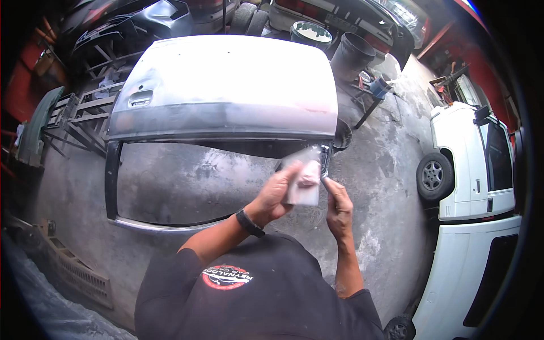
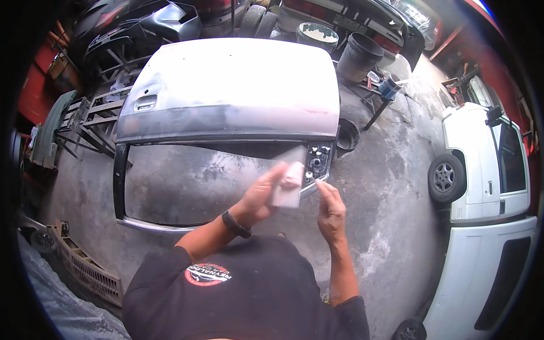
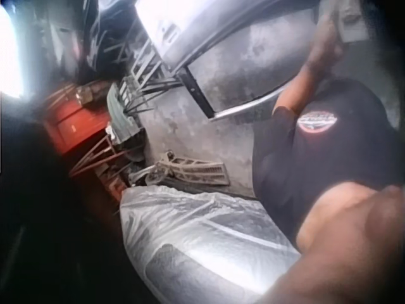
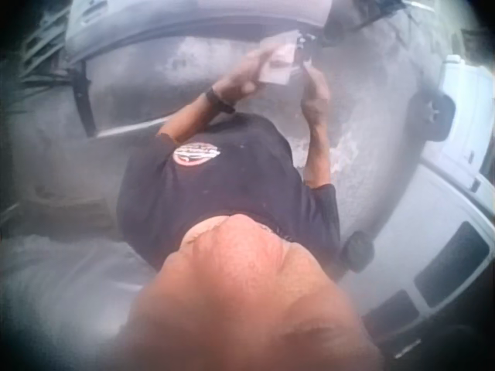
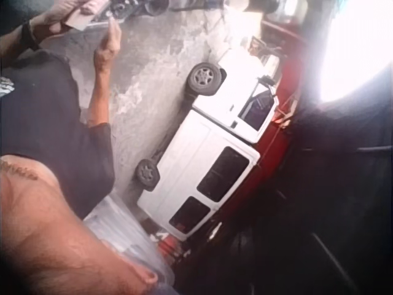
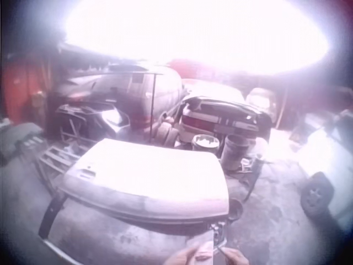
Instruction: Mix body filler paste and apply it to a car door using a spreader tool.
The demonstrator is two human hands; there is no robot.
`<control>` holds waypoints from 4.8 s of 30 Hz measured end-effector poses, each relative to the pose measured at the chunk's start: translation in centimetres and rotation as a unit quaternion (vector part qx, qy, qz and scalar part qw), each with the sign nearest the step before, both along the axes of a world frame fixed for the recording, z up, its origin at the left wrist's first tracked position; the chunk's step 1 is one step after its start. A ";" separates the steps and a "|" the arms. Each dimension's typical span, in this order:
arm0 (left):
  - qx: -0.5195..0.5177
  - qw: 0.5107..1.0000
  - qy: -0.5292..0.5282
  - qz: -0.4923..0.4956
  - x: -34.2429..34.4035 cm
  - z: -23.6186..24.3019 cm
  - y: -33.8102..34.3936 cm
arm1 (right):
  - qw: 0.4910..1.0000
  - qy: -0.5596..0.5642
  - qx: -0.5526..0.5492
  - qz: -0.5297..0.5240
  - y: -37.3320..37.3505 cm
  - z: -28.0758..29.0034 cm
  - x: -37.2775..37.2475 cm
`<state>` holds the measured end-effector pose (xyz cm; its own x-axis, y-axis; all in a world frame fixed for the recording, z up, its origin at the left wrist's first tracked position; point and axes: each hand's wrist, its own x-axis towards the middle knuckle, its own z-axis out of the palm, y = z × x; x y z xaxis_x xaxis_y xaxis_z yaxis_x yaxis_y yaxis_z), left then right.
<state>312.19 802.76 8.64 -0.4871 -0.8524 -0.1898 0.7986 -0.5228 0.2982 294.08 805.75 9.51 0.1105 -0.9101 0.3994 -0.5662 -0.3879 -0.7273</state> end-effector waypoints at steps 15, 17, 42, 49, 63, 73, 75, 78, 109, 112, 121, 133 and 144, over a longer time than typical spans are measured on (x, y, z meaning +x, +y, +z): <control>-0.295 0.814 -0.495 0.064 -9.9 -0.1 4.3 | 0.943 0.300 -0.125 0.069 5.3 2.1 -9.5; -0.279 0.792 -0.536 0.090 -10.1 0.0 3.6 | 0.930 0.334 -0.111 0.105 6.4 0.9 -9.2; -0.085 0.990 -0.102 0.053 -6.9 -1.9 -8.3 | 0.898 0.421 -0.115 -0.057 -5.8 3.5 -9.3; -0.180 0.956 -0.190 0.133 -8.4 -2.9 -10.3 | 0.887 0.452 -0.088 0.026 -7.1 4.2 -6.3; -0.191 0.930 -0.288 0.121 -9.5 -2.1 -12.4 | 0.885 0.435 -0.168 0.011 -11.5 4.8 -7.8; -0.070 0.979 -0.160 0.101 -8.9 -0.7 -13.1 | 0.970 0.227 -0.068 0.049 -12.6 1.2 -9.2; -0.037 0.980 -0.152 0.123 -8.6 -0.9 -13.2 | 0.916 0.391 -0.081 0.030 -12.0 0.6 -10.7; -0.190 0.943 -0.259 0.092 -8.6 -1.9 -12.8 | 0.965 0.257 -0.049 -0.025 -11.7 0.5 -11.7; -0.101 0.981 -0.132 0.096 -9.9 -0.4 -12.3 | 0.870 0.473 -0.139 -0.002 -12.1 3.3 -12.7; -0.168 0.962 -0.172 0.130 -10.0 -0.7 -12.6 | 0.946 0.265 -0.149 -0.110 -11.4 4.3 -11.1; -0.200 0.925 -0.285 0.153 -10.5 -1.0 -12.4 | 0.896 0.395 -0.168 -0.117 -10.5 5.8 -7.9; -0.202 0.930 -0.290 0.101 -9.9 -1.6 -12.7 | 0.945 0.310 -0.100 0.023 -11.8 6.0 -8.9; -0.116 0.961 -0.230 0.096 -9.3 -0.9 -13.2 | 0.923 0.377 -0.069 -0.027 -12.1 2.0 -12.1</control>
<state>302.89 789.53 7.75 -0.2268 -0.9635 -0.1421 0.6291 -0.2563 0.7338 281.93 793.66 11.52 0.3606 -0.8685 0.3401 -0.9126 -0.4039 -0.0637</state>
